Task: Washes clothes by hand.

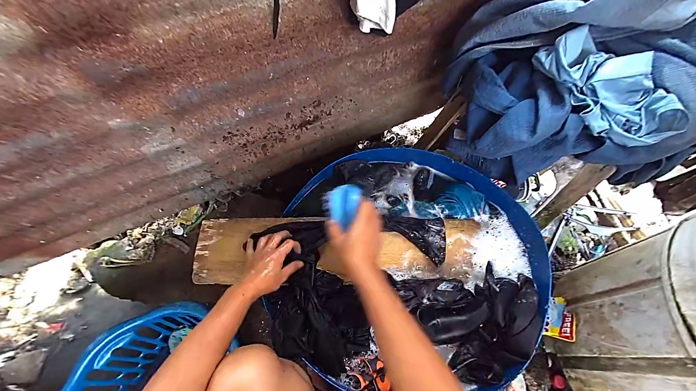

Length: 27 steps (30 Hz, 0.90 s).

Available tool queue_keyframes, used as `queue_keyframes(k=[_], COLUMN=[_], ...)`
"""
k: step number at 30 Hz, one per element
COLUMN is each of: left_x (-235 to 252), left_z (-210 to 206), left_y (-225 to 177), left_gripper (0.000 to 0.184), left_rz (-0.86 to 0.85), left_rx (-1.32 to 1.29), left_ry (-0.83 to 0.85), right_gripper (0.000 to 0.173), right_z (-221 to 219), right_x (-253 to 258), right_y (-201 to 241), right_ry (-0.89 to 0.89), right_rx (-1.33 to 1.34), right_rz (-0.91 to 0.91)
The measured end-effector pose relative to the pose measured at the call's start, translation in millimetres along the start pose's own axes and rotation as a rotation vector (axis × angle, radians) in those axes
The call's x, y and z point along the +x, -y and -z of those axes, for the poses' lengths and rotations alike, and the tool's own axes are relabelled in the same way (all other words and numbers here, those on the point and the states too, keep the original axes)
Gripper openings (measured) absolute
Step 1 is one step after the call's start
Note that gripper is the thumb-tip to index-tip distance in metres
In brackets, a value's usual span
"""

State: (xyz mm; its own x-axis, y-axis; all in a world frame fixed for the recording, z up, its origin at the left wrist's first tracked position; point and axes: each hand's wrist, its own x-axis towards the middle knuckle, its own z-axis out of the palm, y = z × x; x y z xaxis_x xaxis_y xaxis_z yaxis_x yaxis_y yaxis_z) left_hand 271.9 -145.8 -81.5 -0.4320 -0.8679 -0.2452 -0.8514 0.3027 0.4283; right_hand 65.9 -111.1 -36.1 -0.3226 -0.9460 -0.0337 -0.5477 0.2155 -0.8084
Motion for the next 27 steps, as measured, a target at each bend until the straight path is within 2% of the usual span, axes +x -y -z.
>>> queue_keyframes(k=[2, 3, 5, 7, 9, 11, 12, 14, 16, 17, 18, 20, 22, 24, 25, 27], left_x=[-2, -5, -12, -16, -13, -10, -9, -6, -8, -10, -10, -16, -13, -10, -10, -8], left_z=[1, 2, -6, -20, -34, -39, -40, -40, -41, -40, -38, -39, -39, -39, -40, -44], left_y=[10, 18, 37, 47, 49, 48, 48, 47, 48, 50, 51, 55, 56, 54, 54, 52], left_gripper=[0.035, 0.032, 0.025, 0.025, 0.027, 0.027, 0.027, 0.026, 0.026, 0.026, 0.028, 0.030, 0.031, 0.030, 0.029, 0.027], left_rz=[-0.040, -0.068, -0.127, -0.174, -0.209, -0.222, -0.223, -0.209, -0.192, -0.189, -0.191, -0.201, -0.219, -0.225, -0.220, -0.205], left_rx=[-0.030, -0.059, -0.123, -0.169, -0.181, -0.182, -0.185, -0.190, -0.190, -0.181, -0.174, -0.159, -0.162, -0.173, -0.176, -0.190], left_ry=[-0.055, -0.074, -0.130, -0.218, -0.293, -0.298, -0.295, -0.306, -0.305, -0.302, -0.302, -0.299, -0.318, -0.319, -0.314, -0.320], right_gripper=[0.069, 0.066, 0.064, 0.067, 0.069, 0.074, 0.074, 0.072, 0.070, 0.068, 0.066, 0.065, 0.068, 0.069, 0.071, 0.074], right_z=[-49, -62, -55, -2, 73, 108, 102, 46, -36, -65, -74, -52, 15, 78, 91, 70], right_x=[-15, -16, -1, 26, 47, 60, 61, 45, 7, -10, -15, -1, 29, 52, 59, 60], right_y=[24, 22, -13, -69, -114, -134, -129, -91, -35, -12, 1, -20, -67, -113, -123, -112], right_ry=[0.229, 0.320, 0.316, 0.165, 0.029, -0.089, -0.133, -0.137, 0.045, 0.194, 0.314, 0.335, 0.183, -0.021, -0.089, -0.141], right_rx=[-0.081, -0.150, -0.271, -0.353, -0.423, -0.418, -0.401, -0.351, -0.248, -0.222, -0.232, -0.295, -0.386, -0.420, -0.411, -0.386], right_rz=[0.139, 0.171, 0.149, 0.041, -0.171, -0.401, -0.439, -0.321, -0.108, -0.012, 0.064, 0.082, -0.044, -0.242, -0.356, -0.420])
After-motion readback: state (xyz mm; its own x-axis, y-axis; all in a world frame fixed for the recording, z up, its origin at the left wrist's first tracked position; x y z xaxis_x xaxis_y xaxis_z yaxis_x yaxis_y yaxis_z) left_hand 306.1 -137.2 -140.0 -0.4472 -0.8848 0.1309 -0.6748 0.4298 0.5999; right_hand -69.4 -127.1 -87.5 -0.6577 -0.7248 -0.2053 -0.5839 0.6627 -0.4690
